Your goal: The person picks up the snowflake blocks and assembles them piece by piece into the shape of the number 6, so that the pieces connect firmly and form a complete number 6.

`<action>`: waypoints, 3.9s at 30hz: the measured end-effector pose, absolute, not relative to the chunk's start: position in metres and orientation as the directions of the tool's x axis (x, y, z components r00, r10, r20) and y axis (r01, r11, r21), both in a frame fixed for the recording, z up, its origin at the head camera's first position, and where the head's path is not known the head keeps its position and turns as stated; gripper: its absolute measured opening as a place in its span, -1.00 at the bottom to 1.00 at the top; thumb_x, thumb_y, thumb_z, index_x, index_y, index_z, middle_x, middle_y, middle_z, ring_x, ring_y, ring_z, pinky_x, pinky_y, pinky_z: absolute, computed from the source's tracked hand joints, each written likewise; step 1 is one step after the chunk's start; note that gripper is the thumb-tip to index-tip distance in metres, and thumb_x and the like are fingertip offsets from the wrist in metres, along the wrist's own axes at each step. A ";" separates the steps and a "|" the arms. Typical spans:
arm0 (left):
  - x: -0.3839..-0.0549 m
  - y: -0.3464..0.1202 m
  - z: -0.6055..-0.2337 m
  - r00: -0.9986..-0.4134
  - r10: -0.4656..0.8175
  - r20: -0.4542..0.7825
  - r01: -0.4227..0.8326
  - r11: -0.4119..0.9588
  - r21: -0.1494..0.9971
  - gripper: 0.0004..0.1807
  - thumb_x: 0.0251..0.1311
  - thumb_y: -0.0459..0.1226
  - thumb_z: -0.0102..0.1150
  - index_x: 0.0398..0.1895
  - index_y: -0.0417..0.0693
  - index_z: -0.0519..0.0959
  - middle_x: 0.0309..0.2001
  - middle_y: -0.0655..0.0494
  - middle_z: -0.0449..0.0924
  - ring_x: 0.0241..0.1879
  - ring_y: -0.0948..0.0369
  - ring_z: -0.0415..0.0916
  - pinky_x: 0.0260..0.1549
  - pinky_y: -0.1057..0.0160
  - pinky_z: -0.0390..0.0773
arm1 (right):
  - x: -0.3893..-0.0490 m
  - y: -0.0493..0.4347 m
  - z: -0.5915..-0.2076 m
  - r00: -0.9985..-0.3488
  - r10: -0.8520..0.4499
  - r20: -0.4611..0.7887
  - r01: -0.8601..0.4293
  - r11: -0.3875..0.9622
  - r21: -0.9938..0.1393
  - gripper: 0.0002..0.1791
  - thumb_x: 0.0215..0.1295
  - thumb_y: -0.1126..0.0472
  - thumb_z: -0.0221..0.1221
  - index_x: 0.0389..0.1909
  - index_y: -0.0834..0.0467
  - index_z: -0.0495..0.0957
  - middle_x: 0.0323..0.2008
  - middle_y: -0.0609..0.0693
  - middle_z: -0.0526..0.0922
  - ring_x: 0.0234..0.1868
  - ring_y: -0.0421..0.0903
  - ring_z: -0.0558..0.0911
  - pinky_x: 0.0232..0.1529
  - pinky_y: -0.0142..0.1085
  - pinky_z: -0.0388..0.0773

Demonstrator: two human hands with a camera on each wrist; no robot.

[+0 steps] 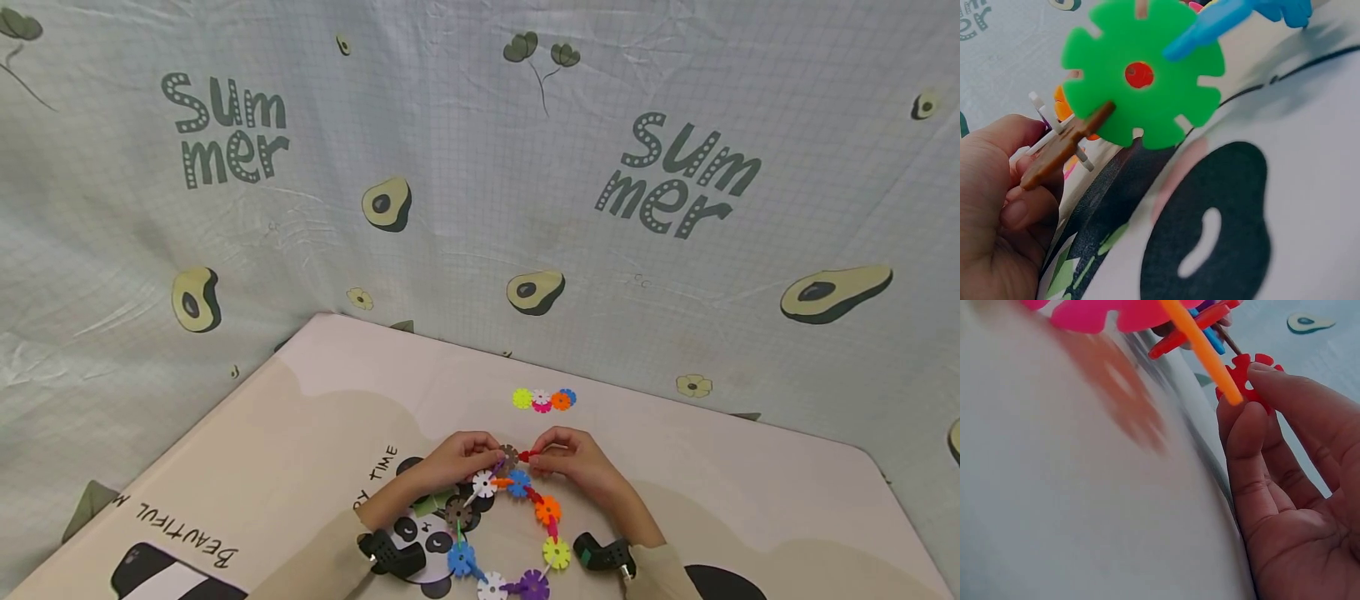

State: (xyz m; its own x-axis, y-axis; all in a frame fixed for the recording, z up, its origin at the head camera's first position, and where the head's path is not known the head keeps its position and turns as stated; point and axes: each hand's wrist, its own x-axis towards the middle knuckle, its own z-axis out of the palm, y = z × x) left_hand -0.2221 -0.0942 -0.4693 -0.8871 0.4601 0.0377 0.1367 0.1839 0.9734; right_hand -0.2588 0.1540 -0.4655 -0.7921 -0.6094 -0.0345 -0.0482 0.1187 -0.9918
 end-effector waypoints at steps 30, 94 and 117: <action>-0.223 -0.095 -0.471 -0.855 0.517 0.049 0.166 0.184 0.969 -0.79 0.39 -0.32 0.06 -0.23 -0.37 0.54 -0.56 0.19 0.39 -0.62 0.36 0.25 -0.61 0.45 0.26 | -0.262 0.147 -0.470 -0.757 -0.651 0.059 -0.120 0.050 -0.991 -0.87 0.22 0.41 0.26 -0.36 0.11 0.70 -0.35 -0.11 0.68 -0.32 -0.20 0.64 -0.19 -0.39 0.59; -0.223 -0.094 -0.472 -0.862 0.506 0.024 0.098 0.120 0.988 -0.76 0.41 -0.32 0.02 -0.15 -0.41 0.54 -0.56 0.20 0.42 -0.65 0.36 0.20 -0.64 0.46 0.23 | -0.303 0.166 -0.451 -0.967 -0.219 -0.132 0.051 0.339 -0.939 -0.58 0.35 0.20 0.21 0.07 0.42 0.47 -0.30 0.01 0.58 -0.47 -0.18 0.53 -0.38 -0.44 0.56; -0.224 -0.095 -0.471 -0.868 0.497 0.026 0.112 0.145 0.983 -0.79 0.38 -0.31 0.06 -0.22 -0.37 0.53 -0.61 0.21 0.33 -0.66 0.36 0.19 -0.66 0.44 0.22 | -0.322 0.160 -0.458 -0.980 -0.183 -0.081 -0.005 0.429 -0.903 -0.49 0.24 0.31 0.28 0.20 0.35 0.45 -0.43 -0.02 0.40 -0.70 -0.24 0.37 -0.61 -0.47 0.35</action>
